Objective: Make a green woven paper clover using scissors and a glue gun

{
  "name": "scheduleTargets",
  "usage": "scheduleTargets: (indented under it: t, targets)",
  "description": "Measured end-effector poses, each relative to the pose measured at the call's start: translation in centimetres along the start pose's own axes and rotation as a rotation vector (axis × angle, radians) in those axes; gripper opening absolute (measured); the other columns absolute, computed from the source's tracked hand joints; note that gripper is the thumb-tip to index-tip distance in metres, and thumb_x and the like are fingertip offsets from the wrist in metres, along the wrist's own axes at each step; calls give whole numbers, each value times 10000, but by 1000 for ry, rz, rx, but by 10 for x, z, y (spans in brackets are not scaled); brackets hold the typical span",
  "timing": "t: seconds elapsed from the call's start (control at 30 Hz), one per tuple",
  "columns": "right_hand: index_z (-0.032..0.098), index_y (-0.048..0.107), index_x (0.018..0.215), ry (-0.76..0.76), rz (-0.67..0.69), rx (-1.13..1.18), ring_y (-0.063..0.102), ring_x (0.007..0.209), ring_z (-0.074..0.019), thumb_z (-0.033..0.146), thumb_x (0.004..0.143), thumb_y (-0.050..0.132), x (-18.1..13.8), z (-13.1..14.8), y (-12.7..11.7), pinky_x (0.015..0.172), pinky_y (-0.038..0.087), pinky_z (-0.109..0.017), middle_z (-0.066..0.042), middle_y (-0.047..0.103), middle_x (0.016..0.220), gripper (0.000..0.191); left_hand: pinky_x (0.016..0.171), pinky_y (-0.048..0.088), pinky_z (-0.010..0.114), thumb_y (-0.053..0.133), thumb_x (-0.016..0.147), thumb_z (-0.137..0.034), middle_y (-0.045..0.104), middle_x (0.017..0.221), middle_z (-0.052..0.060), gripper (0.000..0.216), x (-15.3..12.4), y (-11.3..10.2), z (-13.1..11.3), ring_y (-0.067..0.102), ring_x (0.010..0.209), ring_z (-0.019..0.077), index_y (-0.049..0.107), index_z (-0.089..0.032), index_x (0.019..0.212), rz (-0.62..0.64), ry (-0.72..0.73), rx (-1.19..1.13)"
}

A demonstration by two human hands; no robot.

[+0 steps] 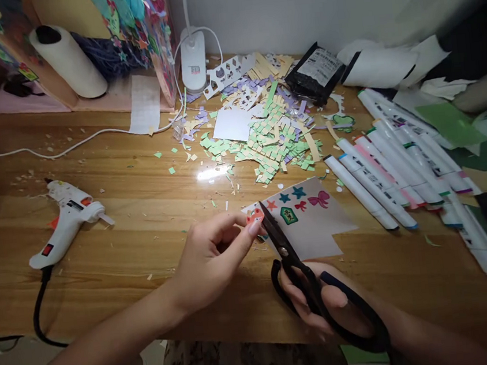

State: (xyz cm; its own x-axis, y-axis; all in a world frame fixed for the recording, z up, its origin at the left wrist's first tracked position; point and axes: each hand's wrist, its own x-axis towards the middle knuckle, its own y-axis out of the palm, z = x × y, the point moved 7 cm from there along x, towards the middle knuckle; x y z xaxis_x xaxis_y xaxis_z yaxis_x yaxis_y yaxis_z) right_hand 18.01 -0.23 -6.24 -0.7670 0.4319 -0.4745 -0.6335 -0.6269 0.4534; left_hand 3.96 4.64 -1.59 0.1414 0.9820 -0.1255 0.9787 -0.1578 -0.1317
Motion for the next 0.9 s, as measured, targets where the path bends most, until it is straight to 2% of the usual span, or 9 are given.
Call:
scheduleTargets:
  t: [0.17, 0.27, 0.47, 0.73, 0.9]
  targets:
    - [193, 458, 729, -47, 16, 163, 318, 426, -64, 842, 527, 554, 4, -10, 6, 444, 254, -212, 78, 420, 510, 686, 647, 446, 224, 547, 878, -312, 651, 727, 32, 236, 3, 2, -2, 583, 717, 129, 643, -150, 734, 90, -38, -101]
    - [196, 454, 742, -79, 26, 117, 309, 449, -74, 865, 519, 516, 5, -9, 10, 485, 281, -230, 78, 412, 530, 708, 688, 451, 243, 551, 872, -317, 652, 730, 43, 258, 4, 4, -3, 585, 734, 140, 653, -140, 713, 133, -60, -76]
    - [195, 431, 767, -83, 43, 62, 305, 448, -68, 852, 583, 485, 2, -9, 8, 458, 278, -208, 81, 395, 534, 684, 619, 446, 222, 576, 853, -306, 664, 690, 37, 239, 5, 3, -2, 581, 667, 126, 685, -135, 725, 137, -69, -79]
    - [191, 469, 762, -91, 25, 81, 304, 406, -70, 919, 536, 367, 2, -14, 10, 419, 262, -212, 74, 398, 497, 768, 534, 449, 226, 591, 838, -337, 683, 693, 54, 259, 7, -1, -5, 622, 673, 163, 711, -147, 708, 106, -9, 26]
    - [202, 450, 778, -89, 56, 120, 306, 380, -71, 906, 555, 389, 2, -17, 10, 420, 293, -220, 85, 398, 482, 741, 495, 431, 217, 596, 834, -340, 658, 627, 44, 270, 8, -1, -5, 612, 632, 153, 709, -147, 683, 114, -1, 30]
